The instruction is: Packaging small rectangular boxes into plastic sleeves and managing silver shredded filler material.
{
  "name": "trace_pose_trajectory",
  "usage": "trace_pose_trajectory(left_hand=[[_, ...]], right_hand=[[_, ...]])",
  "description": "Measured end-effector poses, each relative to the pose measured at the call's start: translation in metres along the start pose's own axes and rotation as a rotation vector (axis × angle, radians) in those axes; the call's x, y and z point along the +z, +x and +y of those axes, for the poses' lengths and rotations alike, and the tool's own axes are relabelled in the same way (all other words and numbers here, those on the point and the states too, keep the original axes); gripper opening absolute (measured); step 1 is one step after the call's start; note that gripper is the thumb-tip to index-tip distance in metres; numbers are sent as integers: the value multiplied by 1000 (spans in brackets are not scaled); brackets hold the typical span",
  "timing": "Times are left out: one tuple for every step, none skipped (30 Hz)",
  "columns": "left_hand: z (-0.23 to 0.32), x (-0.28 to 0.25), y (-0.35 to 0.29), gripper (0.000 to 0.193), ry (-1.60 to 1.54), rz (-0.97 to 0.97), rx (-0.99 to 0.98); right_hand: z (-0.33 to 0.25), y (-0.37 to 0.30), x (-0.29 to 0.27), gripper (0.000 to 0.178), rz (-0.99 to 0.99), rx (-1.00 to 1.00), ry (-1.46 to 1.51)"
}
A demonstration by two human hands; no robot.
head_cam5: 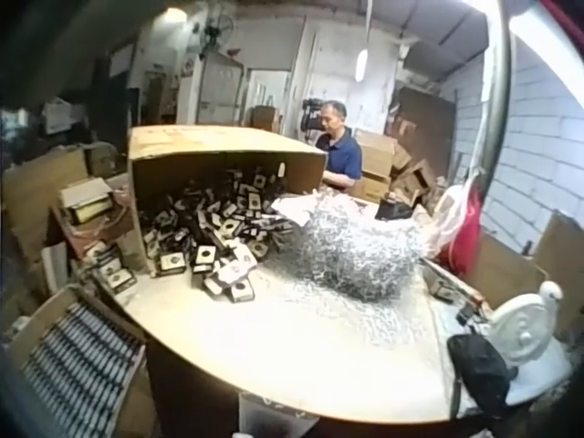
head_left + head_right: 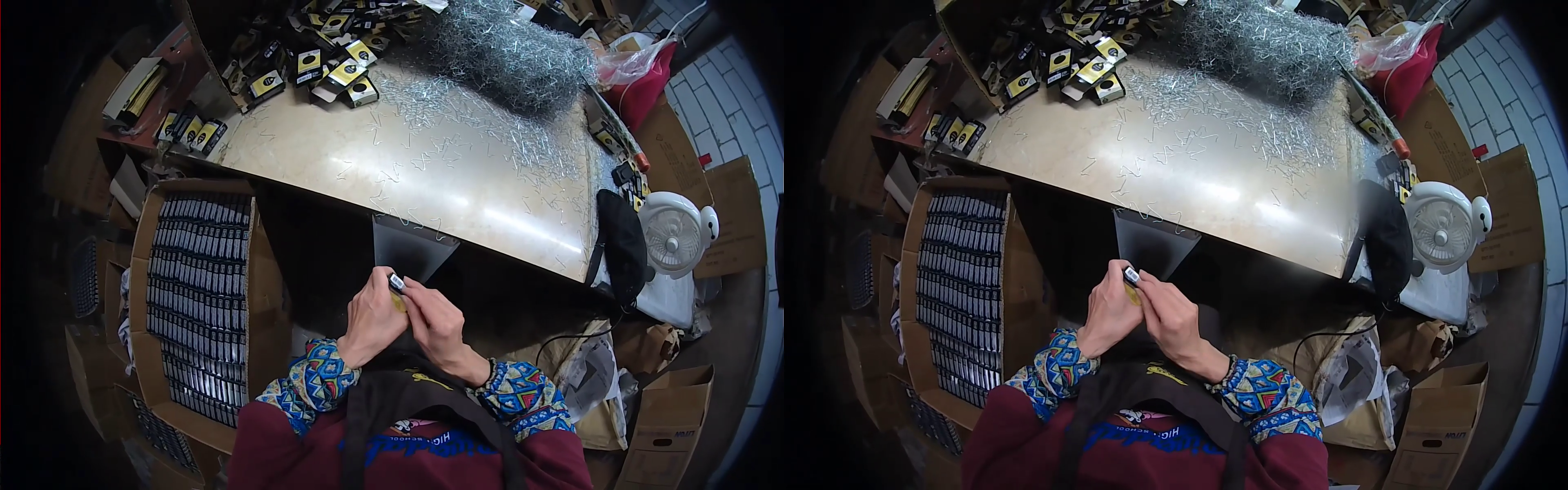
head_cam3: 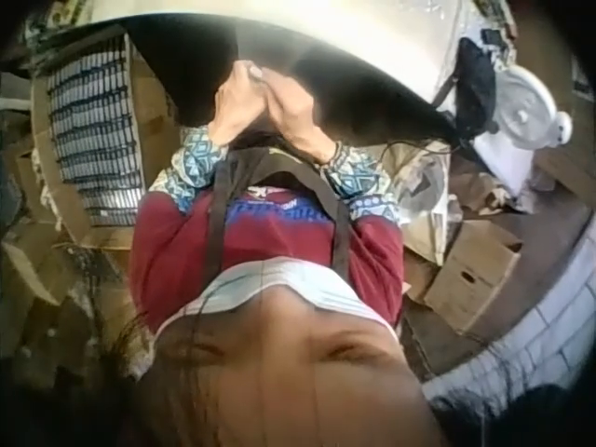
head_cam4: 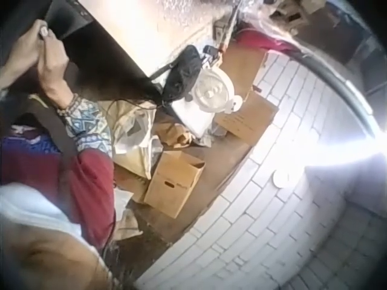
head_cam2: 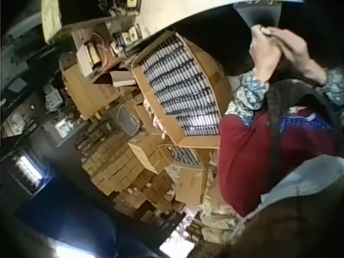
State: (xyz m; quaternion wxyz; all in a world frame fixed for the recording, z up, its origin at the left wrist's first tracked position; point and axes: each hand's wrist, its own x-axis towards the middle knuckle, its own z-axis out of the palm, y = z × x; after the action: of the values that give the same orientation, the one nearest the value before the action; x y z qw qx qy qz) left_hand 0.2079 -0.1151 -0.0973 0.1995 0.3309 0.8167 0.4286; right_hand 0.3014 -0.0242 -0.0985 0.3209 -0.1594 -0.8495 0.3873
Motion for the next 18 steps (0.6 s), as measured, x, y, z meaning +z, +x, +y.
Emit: trace_pose_trajectory(left_hand=[[1,0,0,39,-3,0,1],[2,1,1,45,-3,-50,-33],[3,2,2,50,-3,-103,-66],[4,2,5,50,-7,-104,-59],[7,1,9,57,7,-46,109],[10,0,13,63,20,13,278],[7,1,17,63,17,15,285],[0,1,20,70,-5,-27,271],[-2,-1,19,76,-27,-59,272],[-2,3,21,72,-45,-60,272],[-1,6,23,72,-46,-67,287],[1,8,24,70,-92,-113,268],[3,11,26,68,-135,-143,237],[4,12,28,61,-114,-87,279],[5,14,36,61,-112,-77,281],[7,17,44,57,-217,-82,216],[11,18,52,53,-322,-86,149],[19,20,58,45,-320,37,224]], right_hand=[[1,-1,0,20,27,-134,-62],[3,0,-2,19,15,-116,-34],[7,1,-6,19,16,-116,-39],[16,6,-12,20,-16,-161,-61],[21,17,-20,20,-45,-208,-82],[28,32,-35,23,-3,-286,-163],[37,44,-53,23,84,-318,-262],[41,59,-66,22,234,-283,-340],[37,75,-78,22,406,-229,-335],[53,81,-86,22,276,-214,-401],[66,86,-88,23,147,-187,-467],[72,85,-94,23,160,-186,-477],[75,89,-97,24,245,-229,-437],[79,94,-99,26,329,-270,-394],[84,100,-98,26,329,-280,-389],[87,103,-93,25,255,-122,-279],[89,106,-88,25,181,34,-167],[84,100,-83,25,178,109,-60]])
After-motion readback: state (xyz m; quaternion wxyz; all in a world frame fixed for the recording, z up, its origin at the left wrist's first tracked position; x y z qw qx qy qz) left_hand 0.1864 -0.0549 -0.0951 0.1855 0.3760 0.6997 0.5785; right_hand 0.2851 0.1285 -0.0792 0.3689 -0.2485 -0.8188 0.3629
